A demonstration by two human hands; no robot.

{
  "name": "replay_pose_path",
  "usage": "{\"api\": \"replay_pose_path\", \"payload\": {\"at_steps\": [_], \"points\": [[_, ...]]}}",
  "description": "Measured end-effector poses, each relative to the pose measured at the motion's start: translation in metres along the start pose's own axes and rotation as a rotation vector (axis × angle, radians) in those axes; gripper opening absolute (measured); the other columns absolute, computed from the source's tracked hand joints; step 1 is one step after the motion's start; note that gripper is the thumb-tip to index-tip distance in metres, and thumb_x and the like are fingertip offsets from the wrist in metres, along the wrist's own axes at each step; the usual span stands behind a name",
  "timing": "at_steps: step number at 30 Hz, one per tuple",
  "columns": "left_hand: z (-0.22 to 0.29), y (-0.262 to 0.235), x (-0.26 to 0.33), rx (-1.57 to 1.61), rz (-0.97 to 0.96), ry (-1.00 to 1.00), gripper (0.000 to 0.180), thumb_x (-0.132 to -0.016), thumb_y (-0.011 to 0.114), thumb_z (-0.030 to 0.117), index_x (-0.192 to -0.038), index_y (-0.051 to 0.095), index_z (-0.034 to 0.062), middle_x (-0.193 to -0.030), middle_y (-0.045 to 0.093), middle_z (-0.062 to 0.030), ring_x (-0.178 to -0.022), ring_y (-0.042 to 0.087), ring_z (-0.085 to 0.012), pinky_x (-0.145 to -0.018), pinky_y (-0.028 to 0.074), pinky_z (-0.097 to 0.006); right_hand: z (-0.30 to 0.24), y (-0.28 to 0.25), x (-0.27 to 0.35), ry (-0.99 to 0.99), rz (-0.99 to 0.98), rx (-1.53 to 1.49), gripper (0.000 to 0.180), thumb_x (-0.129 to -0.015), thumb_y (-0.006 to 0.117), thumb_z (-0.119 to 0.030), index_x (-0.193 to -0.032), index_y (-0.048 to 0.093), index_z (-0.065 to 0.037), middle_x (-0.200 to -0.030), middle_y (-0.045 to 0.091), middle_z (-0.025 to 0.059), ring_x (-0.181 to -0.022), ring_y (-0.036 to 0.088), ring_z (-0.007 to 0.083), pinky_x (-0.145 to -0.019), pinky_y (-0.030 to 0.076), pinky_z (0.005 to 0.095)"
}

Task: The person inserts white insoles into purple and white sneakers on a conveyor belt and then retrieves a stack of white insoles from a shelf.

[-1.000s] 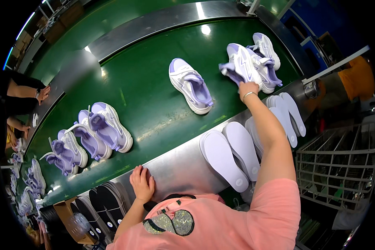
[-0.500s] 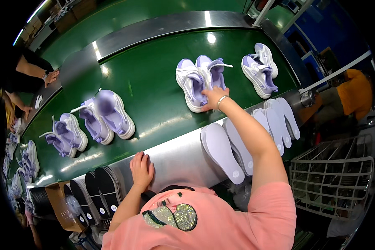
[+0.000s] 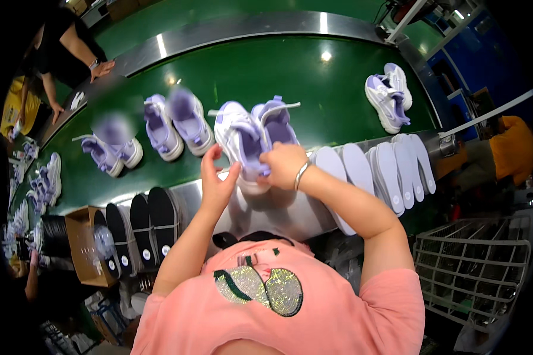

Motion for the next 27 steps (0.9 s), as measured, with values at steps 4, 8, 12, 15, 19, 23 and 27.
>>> {"api": "replay_pose_path", "payload": {"at_steps": [4,8,12,15,19,23,27], "points": [[-0.009,0.015,0.030,-0.224,-0.194,0.038,0.059,-0.063,0.064,0.011,-0.115,0.038,0.0022,-0.111,0.041,-0.0192,-0.103,0.041,-0.0349,-0.090,0.033,-0.041,-0.046,0.058,0.050,-0.038,-0.083,-0.014,0.030,-0.063,0.065,-0.031,-0.083,0.061,-0.010,-0.081,0.052,0.0155,-0.076,0.057,0.0299,-0.067,0.044,0.0401],[-0.004,0.022,0.063,-0.405,-0.225,0.194,0.047,-0.060,0.057,0.003,-0.106,0.048,0.0049,-0.099,0.049,-0.0132,-0.096,0.044,-0.0312,-0.085,0.033,-0.040,-0.049,0.087,0.074,0.030,0.025,0.021,0.026,-0.060,0.064,-0.020,-0.085,0.059,-0.012,-0.085,0.049,0.0129,-0.078,0.054,0.0277,-0.067,0.042,0.0398],[0.021,0.042,0.074,-0.585,-0.389,0.643,0.033,-0.061,0.055,0.004,-0.094,0.055,0.0068,-0.085,0.052,-0.0076,-0.091,0.048,-0.0255,-0.082,0.034,-0.041,-0.042,0.091,0.078,0.057,0.024,-0.014,0.025,-0.061,0.062,-0.018,-0.085,0.060,-0.014,-0.086,0.049,0.0131,-0.077,0.054,0.0279,-0.067,0.042,0.0390],[0.020,0.043,0.068,-0.658,-0.450,0.385,0.033,-0.062,0.057,0.010,-0.095,0.054,0.0074,-0.093,0.052,-0.0088,-0.095,0.049,-0.0228,-0.081,0.034,-0.042,-0.037,0.088,0.081,0.025,0.048,-0.004,0.025,-0.062,0.061,-0.018,-0.086,0.060,-0.014,-0.085,0.050,0.0134,-0.078,0.054,0.0278,-0.067,0.042,0.0383],[0.027,0.054,0.066,-0.851,-0.488,0.329,0.036,-0.060,0.065,0.020,-0.091,0.053,0.0061,-0.094,0.051,-0.0074,-0.092,0.048,-0.0220,-0.079,0.035,-0.043,-0.031,0.084,0.085,-0.004,0.065,-0.087,0.028,-0.065,0.058,-0.018,-0.093,0.057,-0.014,-0.084,0.051,0.0145,-0.076,0.055,0.0295,-0.067,0.042,0.0391],[0.022,0.065,0.061,-0.723,-0.470,0.608,0.025,-0.062,0.065,0.020,-0.080,0.053,0.0057,-0.090,0.051,-0.0083,-0.088,0.048,-0.0244,-0.076,0.038,-0.039,-0.012,0.060,0.099,0.001,0.220,-0.313,0.025,-0.071,0.053,-0.018,-0.092,0.052,-0.004,-0.080,0.058,0.0168,-0.074,0.056,0.0334,-0.066,0.045,0.0417],[0.029,0.055,0.054,-0.458,-0.488,0.570,0.017,-0.069,0.061,0.016,-0.078,0.052,0.0052,-0.085,0.053,-0.0108,-0.084,0.051,-0.0286,-0.070,0.042,-0.037,0.042,0.028,0.128,0.159,0.611,-0.343,0.010,-0.075,0.055,-0.014,-0.077,0.056,-0.005,-0.070,0.057,0.0121,-0.063,0.055,0.0285,-0.057,0.044,0.0346]]}}
Point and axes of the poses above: each hand's wrist, its own x-axis away from the middle knuckle, its own y-axis out of the palm, z = x × y, the point moved 7 cm from there along -x, towards the middle knuckle
